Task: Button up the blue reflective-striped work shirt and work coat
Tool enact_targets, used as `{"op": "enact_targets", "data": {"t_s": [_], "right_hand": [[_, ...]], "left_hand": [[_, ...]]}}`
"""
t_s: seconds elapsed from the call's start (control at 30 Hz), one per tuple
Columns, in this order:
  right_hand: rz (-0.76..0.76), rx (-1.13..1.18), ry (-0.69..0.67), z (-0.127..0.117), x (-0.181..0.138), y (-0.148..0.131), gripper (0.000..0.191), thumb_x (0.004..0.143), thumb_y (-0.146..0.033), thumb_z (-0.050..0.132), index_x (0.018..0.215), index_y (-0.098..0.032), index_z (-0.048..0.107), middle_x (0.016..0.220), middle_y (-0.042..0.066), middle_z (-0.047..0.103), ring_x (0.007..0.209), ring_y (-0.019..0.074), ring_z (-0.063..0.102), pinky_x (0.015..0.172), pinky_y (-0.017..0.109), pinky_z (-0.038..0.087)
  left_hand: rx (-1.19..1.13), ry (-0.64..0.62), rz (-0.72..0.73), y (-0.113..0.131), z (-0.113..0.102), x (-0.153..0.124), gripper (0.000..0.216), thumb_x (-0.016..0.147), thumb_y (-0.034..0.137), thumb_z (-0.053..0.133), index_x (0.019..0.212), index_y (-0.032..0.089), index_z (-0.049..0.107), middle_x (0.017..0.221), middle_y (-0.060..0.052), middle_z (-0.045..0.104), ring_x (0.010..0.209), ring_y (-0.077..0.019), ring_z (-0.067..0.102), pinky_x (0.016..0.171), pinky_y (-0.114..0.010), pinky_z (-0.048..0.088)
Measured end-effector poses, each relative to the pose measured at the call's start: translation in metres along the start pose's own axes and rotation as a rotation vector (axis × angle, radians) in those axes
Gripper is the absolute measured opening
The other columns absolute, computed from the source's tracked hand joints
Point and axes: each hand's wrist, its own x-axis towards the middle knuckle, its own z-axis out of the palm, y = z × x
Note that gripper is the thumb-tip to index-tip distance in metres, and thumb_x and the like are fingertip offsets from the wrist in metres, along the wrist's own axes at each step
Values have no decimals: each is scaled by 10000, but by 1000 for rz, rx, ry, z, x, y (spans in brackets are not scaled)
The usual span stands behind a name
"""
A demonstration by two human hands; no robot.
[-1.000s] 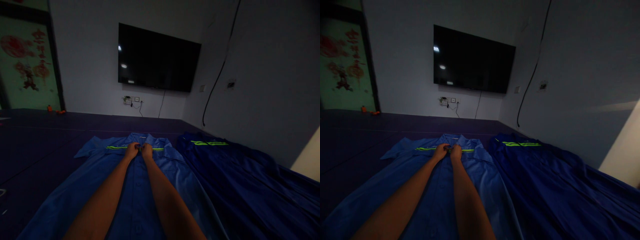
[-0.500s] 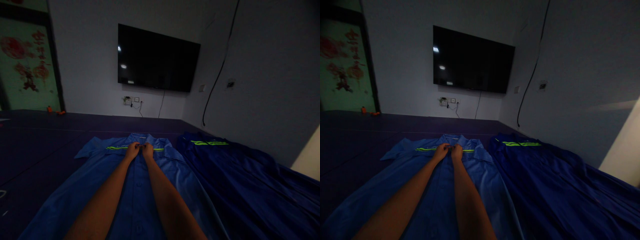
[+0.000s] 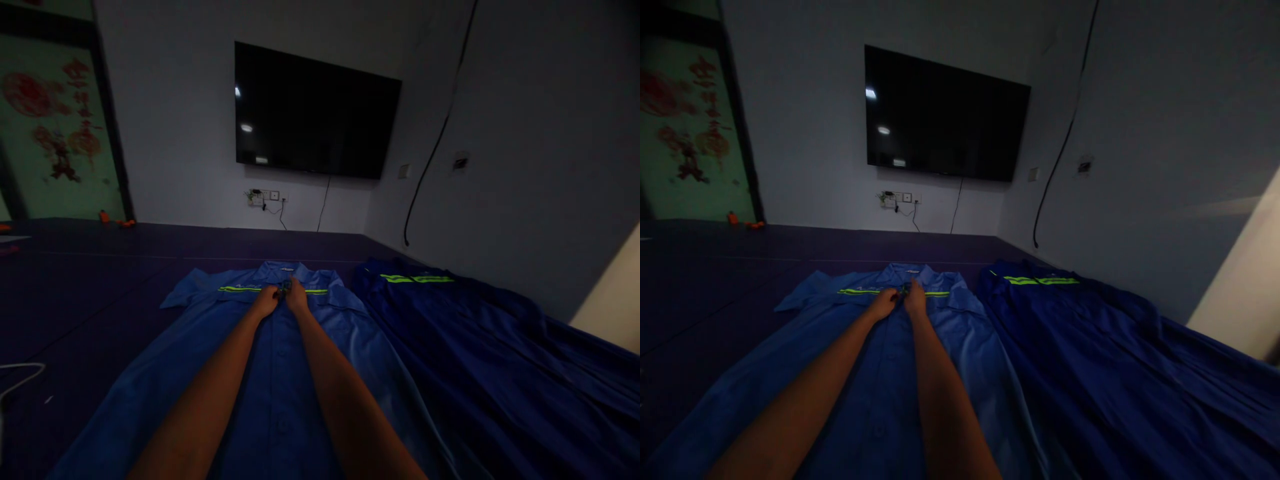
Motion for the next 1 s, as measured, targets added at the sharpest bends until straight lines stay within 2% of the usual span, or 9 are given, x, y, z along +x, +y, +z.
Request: {"op": "enact_targets", "data": {"t_s": [0.1,0.2,0.33,0.47,0.6,0.77,1.0], "right_hand": [[-79,-53,-74,-4,-15,-4,666,688,1,429,1333,-107,302,1088,133,590,996,190,549,853,258,397],[-165,-91,-146,-8,-30,-5,687,684,4,422,1347,-93,273,1133,146,568,1038,201,524,885,277,386],[-242,-127,-173,-12,-45,-6,583,705,13,390,1285,-55,387,1199,172,525,1113,207,476,939,285,356],[-293,-140,-220,-17,-56,-8,474,726,2,392,1173,-81,525,1153,147,566,1108,202,486,953,276,350],[-328,-124,-254,-25,-66,-8,399,755,-21,415,1108,-113,577,1130,124,588,1100,196,495,957,275,344],[-331,-100,-256,-35,-76,-10,354,781,-38,415,1073,-110,602,1140,128,583,1107,192,493,946,265,343],[-330,-155,-284,-43,-74,-17,294,789,-58,428,978,-133,640,1040,111,631,1016,180,548,888,246,368]], "left_hand": [[0,13,8,3,-4,-12,205,705,39,435,586,135,570,626,-12,575,666,-119,513,645,-215,389],[-16,27,19,6,-8,-24,220,711,27,420,596,137,571,637,-14,569,685,-120,518,685,-226,407],[-47,42,40,11,-11,-41,239,725,32,400,623,144,585,697,-22,585,746,-128,537,756,-252,428],[-57,68,22,16,-14,-58,213,739,73,435,688,156,624,823,-48,626,863,-151,557,846,-289,423],[-41,86,-11,22,-19,-77,179,737,108,490,789,169,650,982,-70,631,969,-172,552,915,-316,396],[-1,88,-32,27,-22,-84,155,747,144,512,807,157,655,1000,-82,629,972,-169,560,905,-295,401],[116,85,-96,27,-15,-68,123,745,155,531,749,131,651,826,-71,646,804,-149,582,755,-244,423]]}}
